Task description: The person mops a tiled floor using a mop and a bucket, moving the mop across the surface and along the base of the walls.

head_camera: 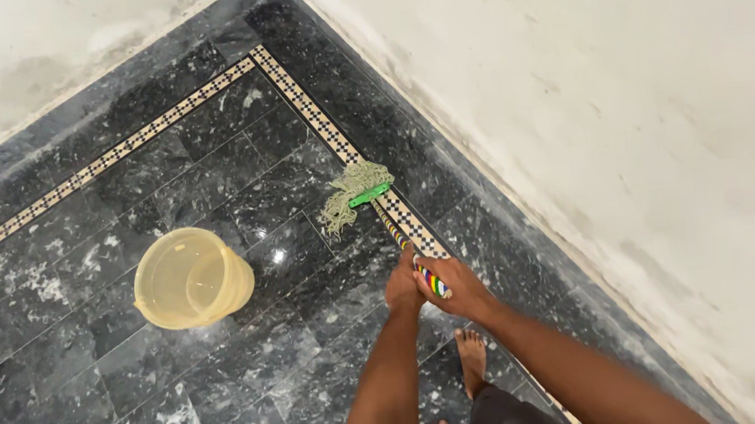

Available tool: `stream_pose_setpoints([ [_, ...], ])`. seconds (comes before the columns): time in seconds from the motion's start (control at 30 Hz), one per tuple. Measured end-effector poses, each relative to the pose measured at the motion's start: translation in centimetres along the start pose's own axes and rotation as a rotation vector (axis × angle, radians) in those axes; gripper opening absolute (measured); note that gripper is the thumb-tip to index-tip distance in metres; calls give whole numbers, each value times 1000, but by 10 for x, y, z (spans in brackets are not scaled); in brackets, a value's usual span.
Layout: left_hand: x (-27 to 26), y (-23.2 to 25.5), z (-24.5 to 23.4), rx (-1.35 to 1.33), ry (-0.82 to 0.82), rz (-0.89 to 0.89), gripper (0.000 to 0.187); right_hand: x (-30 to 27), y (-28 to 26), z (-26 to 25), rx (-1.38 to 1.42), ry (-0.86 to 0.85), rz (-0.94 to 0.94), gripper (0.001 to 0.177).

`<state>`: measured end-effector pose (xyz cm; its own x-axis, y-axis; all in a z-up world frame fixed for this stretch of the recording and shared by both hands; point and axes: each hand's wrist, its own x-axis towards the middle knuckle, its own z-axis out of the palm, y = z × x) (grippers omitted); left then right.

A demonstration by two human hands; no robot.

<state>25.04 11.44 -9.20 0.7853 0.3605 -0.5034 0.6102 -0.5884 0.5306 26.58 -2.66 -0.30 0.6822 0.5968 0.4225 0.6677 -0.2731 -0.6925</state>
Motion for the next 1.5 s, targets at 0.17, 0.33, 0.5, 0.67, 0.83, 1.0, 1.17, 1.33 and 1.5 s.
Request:
stream_pose_setpoints([
  [0.17,25,23,-16,-168,90,69,75,35,55,12,47,122,-50,31],
  [0.33,50,44,-28,-232,137,118,66,58,94,14,-32,102,59,39],
  [0.5,63,43,-14,-238,83,112,61,63,103,-10,-49,33,64,38],
  [0.67,47,65,-6,-286,73,142,75,62,91,-48,-9,-95,115,39],
  [0.83,2,102,-24,-72,219,304,53,51,42,-85,82,-83,194,36],
  [1.0,-57,131,-55,132,138,335,32,34,-27,-129,60,-14,266,33],
  [1.17,-88,114,-52,17,259,398,22,24,-58,-119,103,-35,347,30],
  [1.33,-57,73,-30,-231,177,224,46,20,-47,-69,137,-39,364,29],
  [1.5,14,9,24,-126,743,653,58,11,-12,-12,113,135,122,27],
])
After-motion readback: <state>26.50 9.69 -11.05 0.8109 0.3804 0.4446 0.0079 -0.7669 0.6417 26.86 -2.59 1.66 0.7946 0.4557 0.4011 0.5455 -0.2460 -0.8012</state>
